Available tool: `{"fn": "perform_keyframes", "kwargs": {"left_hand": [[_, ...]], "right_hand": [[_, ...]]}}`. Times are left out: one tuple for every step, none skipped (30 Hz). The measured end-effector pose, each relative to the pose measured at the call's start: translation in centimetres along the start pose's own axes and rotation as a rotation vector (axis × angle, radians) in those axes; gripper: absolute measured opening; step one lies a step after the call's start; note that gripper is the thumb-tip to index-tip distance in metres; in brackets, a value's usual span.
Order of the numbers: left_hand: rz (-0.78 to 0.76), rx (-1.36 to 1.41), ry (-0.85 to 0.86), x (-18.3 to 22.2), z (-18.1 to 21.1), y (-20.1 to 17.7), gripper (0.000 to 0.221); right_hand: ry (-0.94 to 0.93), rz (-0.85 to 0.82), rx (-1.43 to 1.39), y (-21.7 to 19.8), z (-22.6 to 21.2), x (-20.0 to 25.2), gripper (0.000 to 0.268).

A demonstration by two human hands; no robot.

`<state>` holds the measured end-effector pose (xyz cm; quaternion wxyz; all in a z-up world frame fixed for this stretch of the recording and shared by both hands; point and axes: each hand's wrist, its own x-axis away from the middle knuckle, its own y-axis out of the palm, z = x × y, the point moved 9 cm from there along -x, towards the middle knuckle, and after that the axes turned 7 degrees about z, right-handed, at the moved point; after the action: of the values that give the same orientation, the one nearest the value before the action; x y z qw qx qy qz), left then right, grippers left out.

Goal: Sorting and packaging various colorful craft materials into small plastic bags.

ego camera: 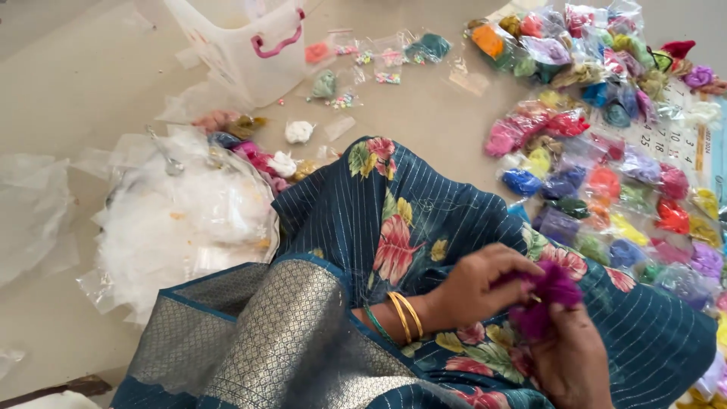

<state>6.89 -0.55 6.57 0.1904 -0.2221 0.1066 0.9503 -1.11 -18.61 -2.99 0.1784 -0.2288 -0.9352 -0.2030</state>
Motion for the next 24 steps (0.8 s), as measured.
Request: {"fn": "perform_keyframes", "kwargs": {"left_hand": [[0.001, -0.002, 0.002, 0.1, 0.2, 0.1, 0.02], [-0.018, 0.005, 0.07, 0.3, 1.0, 0.4, 0.022], [-0.038, 0.011, 0.139, 0.5, 1.8, 0.7, 0.025], [-0.041, 0.009, 0.141, 0.8, 1.4, 0.9, 0.025], [-0.085, -0.103, 0.167, 1.2, 0.9, 1.5, 0.024], [-0.128, -0.217, 0.19, 1.6, 0.5, 2.1, 0.023], [-0.129, -0.219, 0.191, 1.9, -0.4, 2.2, 0.023], [-0.171, -0.292, 0.198, 2.4, -1.3, 2.7, 0.022], [-0.213, -0.366, 0.204, 2.8, -2.4, 3.1, 0.02], [-0.213, -0.367, 0.203, 2.8, -2.4, 3.0, 0.02], [-0.241, -0.381, 0.15, 2.8, -3.0, 3.1, 0.019], [-0.27, -0.393, 0.097, 2.9, -3.6, 3.3, 0.018], [-0.27, -0.39, 0.096, 2.8, -3.2, 3.4, 0.018], [-0.263, -0.345, 0.078, 2.6, -2.8, 3.4, 0.024], [-0.255, -0.3, 0.06, 2.5, -2.5, 3.3, 0.031], [-0.254, -0.301, 0.059, 2.4, -2.0, 3.2, 0.031], [-0.218, -0.271, 0.075, 2.3, -1.2, 2.8, 0.025], [-0.182, -0.242, 0.091, 2.1, -0.5, 2.4, 0.019], [-0.181, -0.243, 0.09, 2.3, -1.3, 2.5, 0.019], [-0.179, -0.27, 0.109, 2.5, -2.0, 2.6, 0.014], [-0.177, -0.297, 0.128, 2.7, -2.7, 2.7, 0.012], [-0.177, -0.295, 0.127, 2.7, -2.6, 2.5, 0.012], [-0.186, -0.296, 0.112, 2.7, -2.6, 2.5, 0.011], [-0.197, -0.294, 0.1, 2.7, -2.6, 2.6, 0.01]], "right_hand": [[-0.001, -0.002, 0.0, 0.2, 0.1, -0.4, 0.033], [-0.012, -0.035, -0.238, 0.7, -0.1, -0.7, 0.033], [-0.022, -0.069, -0.475, 1.0, -0.4, -1.0, 0.034], [-0.025, -0.07, -0.478, 0.4, 0.3, -1.7, 0.034], [-0.006, -0.069, -0.603, -0.3, 0.9, -2.4, 0.035], [0.016, -0.069, -0.729, -1.0, 1.6, -3.1, 0.036], [0.016, -0.071, -0.731, 0.4, 0.9, -2.1, 0.036], [-0.007, -0.102, -0.773, 1.8, -0.1, -0.9, 0.039], [-0.031, -0.134, -0.814, 3.2, -1.0, 0.2, 0.043], [-0.03, -0.134, -0.814, 4.4, -1.8, 1.1, 0.043], [-0.055, -0.136, -0.785, 5.5, -2.7, 2.0, 0.043], [-0.082, -0.137, -0.754, 6.5, -3.6, 2.9, 0.043], [-0.081, -0.134, -0.753, 6.5, -3.3, 2.9, 0.043], [-0.174, -0.008, -0.529, 5.6, -3.1, 2.7, 0.039], [-0.263, 0.116, -0.302, 4.8, -3.2, 2.7, 0.035], [-0.261, 0.115, -0.301, 4.4, -3.0, 2.5, 0.035], [-0.373, 0.149, -0.089, 4.0, -3.6, 2.7, 0.034], [-0.483, 0.179, 0.125, 3.9, -4.1, 2.8, 0.033], [-0.482, 0.177, 0.125, 3.4, -4.0, 2.6, 0.033], [-0.461, 0.166, 0.166, 3.1, -3.6, 2.3, 0.034], [-0.44, 0.155, 0.207, 2.8, -3.2, 2.0, 0.035], [-0.44, 0.156, 0.208, 3.1, -3.1, 2.1, 0.035], [-0.328, 0.138, 0.139, 3.3, -2.2, 1.9, 0.04], [-0.22, 0.123, 0.07, 3.5, -1.4, 1.7, 0.044]]}}
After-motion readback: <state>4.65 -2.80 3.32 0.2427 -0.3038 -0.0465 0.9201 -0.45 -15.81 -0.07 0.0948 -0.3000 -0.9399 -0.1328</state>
